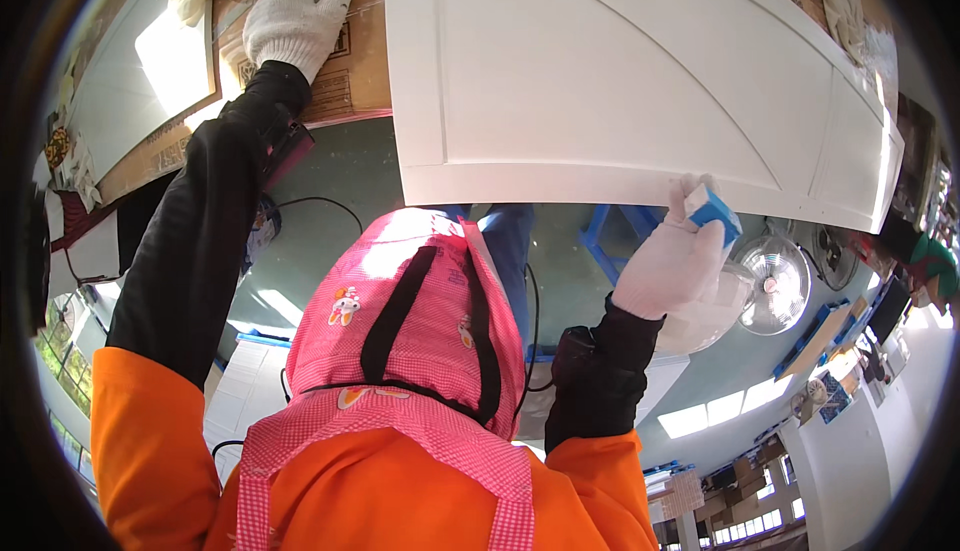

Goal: The person wipes a white wooden panel with a cloth, then uses a blue sanding block to sand the edges and surface of the panel. The person repeatedly flips and repositions the panel to access different areas while sanding.

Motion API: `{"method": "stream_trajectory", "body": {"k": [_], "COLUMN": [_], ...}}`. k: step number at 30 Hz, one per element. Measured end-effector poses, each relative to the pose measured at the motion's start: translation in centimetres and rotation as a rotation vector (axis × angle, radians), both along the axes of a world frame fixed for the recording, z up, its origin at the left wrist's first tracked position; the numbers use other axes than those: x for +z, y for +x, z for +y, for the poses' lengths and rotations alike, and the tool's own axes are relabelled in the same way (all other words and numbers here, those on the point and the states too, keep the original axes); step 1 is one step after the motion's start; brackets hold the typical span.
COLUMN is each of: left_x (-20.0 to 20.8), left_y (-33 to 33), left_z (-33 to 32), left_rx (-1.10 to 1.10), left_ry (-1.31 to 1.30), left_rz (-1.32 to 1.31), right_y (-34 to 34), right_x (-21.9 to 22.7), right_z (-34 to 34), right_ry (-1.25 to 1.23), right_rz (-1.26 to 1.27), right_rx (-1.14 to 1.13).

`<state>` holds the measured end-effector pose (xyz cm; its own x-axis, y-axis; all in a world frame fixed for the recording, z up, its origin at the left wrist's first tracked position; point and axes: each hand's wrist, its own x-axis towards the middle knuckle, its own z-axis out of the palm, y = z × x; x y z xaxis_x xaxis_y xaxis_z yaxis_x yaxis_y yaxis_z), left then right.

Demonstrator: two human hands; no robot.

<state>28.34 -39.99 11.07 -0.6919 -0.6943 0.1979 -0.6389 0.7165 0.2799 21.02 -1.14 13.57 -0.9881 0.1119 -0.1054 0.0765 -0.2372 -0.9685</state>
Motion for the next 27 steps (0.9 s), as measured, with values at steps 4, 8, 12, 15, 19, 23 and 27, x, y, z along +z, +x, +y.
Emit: {"method": "stream_trajectory", "body": {"k": [4, 8, 12, 15, 19, 23, 27], "left_x": [0.0, -1.2, -1.8, -1.6, 0.4, 0.3, 0.4], "left_y": [0.1, 0.7, 0.5, 1.0, 0.3, -0.2, 0.2], "left_z": [0.0, -1.9, -1.9, -2.0, -0.7, -0.1, -0.4], "left_rx": [0.012, -0.003, 0.019, 0.025, 0.029, 0.005, 0.018], "left_ry": [0.014, 0.115, 0.150, 0.077, 0.110, 0.066, 0.100], "left_rz": [-0.020, -0.131, -0.220, -0.120, -0.124, -0.074, -0.071], "right_y": [-2.5, 6.0, 12.0, 8.9, -0.6, 3.7, 11.6], "right_x": [0.2, -1.4, 1.5, 2.4, 0.4, -0.3, 0.6], "right_z": [0.7, -2.9, -8.5, -6.4, 2.2, -1.5, -8.7], "right_ry": [-0.413, -0.673, -0.431, -0.613, -0.878, -0.603, -0.344], "right_rz": [-0.287, -0.439, -0.889, -0.835, -0.435, -0.488, -0.831], "right_rx": [-0.201, 0.223, 0.809, 0.775, 0.176, 0.317, 0.909]}}
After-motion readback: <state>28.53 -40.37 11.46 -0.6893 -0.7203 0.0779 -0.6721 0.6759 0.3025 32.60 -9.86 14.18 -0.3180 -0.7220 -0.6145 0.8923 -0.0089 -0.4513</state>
